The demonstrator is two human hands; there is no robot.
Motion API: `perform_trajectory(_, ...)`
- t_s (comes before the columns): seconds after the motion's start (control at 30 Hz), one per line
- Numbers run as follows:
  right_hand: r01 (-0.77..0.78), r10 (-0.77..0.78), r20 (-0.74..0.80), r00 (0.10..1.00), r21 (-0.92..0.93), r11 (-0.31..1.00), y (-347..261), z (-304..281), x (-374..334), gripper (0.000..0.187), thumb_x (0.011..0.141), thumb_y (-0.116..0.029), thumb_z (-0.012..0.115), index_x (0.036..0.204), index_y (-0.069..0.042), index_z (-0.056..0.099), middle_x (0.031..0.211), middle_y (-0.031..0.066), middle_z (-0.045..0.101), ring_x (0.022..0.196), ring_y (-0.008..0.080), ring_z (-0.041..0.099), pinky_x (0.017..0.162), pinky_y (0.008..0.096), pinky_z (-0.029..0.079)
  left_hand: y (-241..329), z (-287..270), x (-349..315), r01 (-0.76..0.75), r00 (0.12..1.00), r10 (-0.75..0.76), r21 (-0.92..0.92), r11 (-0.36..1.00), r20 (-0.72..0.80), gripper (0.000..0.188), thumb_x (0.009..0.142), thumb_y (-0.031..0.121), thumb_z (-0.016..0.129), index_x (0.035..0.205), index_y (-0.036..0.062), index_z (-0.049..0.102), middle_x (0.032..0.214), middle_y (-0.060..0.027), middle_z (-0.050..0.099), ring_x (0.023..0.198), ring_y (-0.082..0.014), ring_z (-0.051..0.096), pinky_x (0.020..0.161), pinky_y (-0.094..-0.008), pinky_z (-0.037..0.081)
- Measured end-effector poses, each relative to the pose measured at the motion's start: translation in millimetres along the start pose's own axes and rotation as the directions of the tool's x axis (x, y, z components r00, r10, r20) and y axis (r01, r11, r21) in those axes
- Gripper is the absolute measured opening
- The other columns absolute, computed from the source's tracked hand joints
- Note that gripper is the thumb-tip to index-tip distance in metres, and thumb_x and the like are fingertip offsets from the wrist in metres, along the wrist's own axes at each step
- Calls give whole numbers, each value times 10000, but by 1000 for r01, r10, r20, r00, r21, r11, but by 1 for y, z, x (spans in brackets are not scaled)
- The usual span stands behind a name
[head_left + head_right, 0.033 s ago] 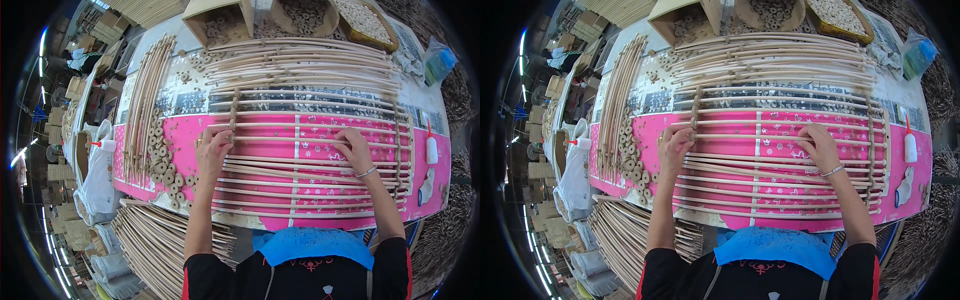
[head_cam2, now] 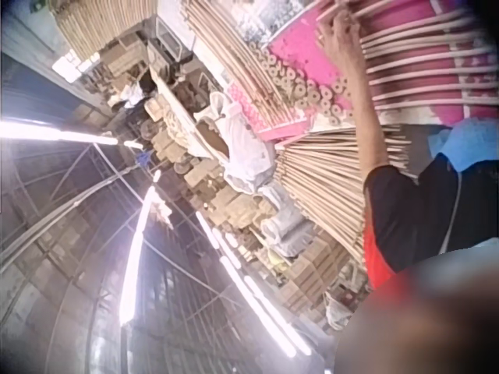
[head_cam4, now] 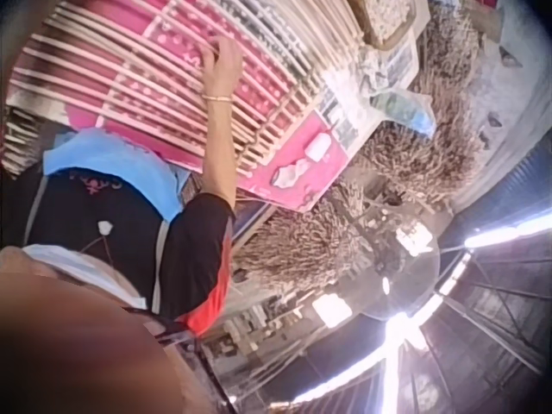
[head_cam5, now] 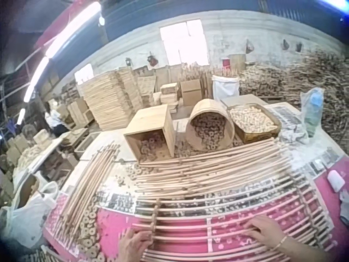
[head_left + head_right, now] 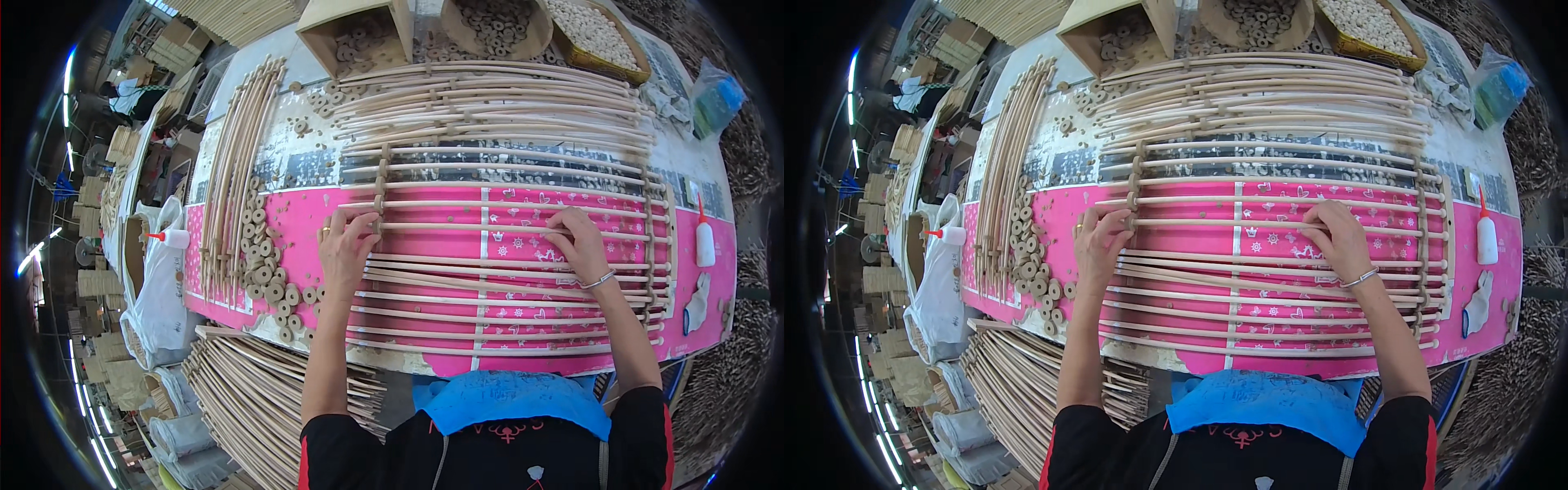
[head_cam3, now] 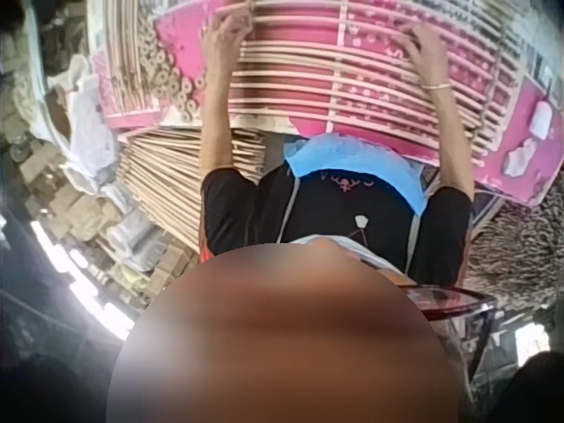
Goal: Applying glue to wooden rods and spacers to assemble a lattice structure.
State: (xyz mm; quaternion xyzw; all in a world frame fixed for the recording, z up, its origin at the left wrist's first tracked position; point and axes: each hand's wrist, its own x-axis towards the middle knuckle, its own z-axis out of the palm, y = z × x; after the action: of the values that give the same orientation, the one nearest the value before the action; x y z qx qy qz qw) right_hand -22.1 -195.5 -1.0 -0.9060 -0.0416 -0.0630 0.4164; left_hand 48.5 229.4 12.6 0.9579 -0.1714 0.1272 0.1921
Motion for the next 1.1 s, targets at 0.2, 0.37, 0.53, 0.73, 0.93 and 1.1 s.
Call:
perform_trajectory(0.2,214,-236,-67,969,-240,947,8,3,4,154,849,-198,767,887,-79,676,898,90,657,914,317,625,839,441,492,-6,7,0,23,1000,-25,-217,976,-9,466,737,-6,806,1174,141,741,1128,-63,669,1010,-299,655,838,-412,534)
perform_trajectory(0.37,207,-241,-86,967,-291,934,17,6,2,144,862,-225,763,878,-98,698,914,63,626,918,282,604,850,427,481,1,5,1,-47,999,46,-32,998,-27,408,761,44,806,1156,121,739,1139,-54,657,1081,-295,624,933,-424,476)
perform_trajectory(0.53,169,-223,-129,966,-337,926,15,7,1,134,845,-271,755,886,-149,719,925,29,596,961,237,589,878,400,483,8,-1,0,-45,999,45,50,998,-4,466,755,79,829,1206,143,729,1164,-56,646,1096,-289,611,941,-432,449)
perform_trajectory(0.73,181,-248,-198,948,-305,935,2,-6,-10,150,856,-242,773,942,-127,733,981,37,633,1001,246,596,895,405,484,45,-3,10,-87,996,87,-31,996,30,540,742,96,851,1264,127,716,1202,-63,662,1089,-283,623,964,-431,459)
perform_trajectory(0.93,130,-198,-311,930,-227,965,-16,-21,-25,151,887,-161,748,1023,-96,758,1007,67,673,1011,274,624,885,418,491,109,50,42,-486,852,507,-163,859,132,428,828,129,777,1249,163,708,1321,-87,639,1238,-322,611,1041,-462,489)
perform_trajectory(1.1,69,-119,-319,940,-164,984,-12,-40,-46,205,866,-93,740,1069,-72,766,1015,109,684,1019,306,623,925,434,469,117,88,58,-511,801,574,-304,804,172,334,873,139,709,1206,120,701,1319,-177,648,1240,-371,619,1030,-501,516)
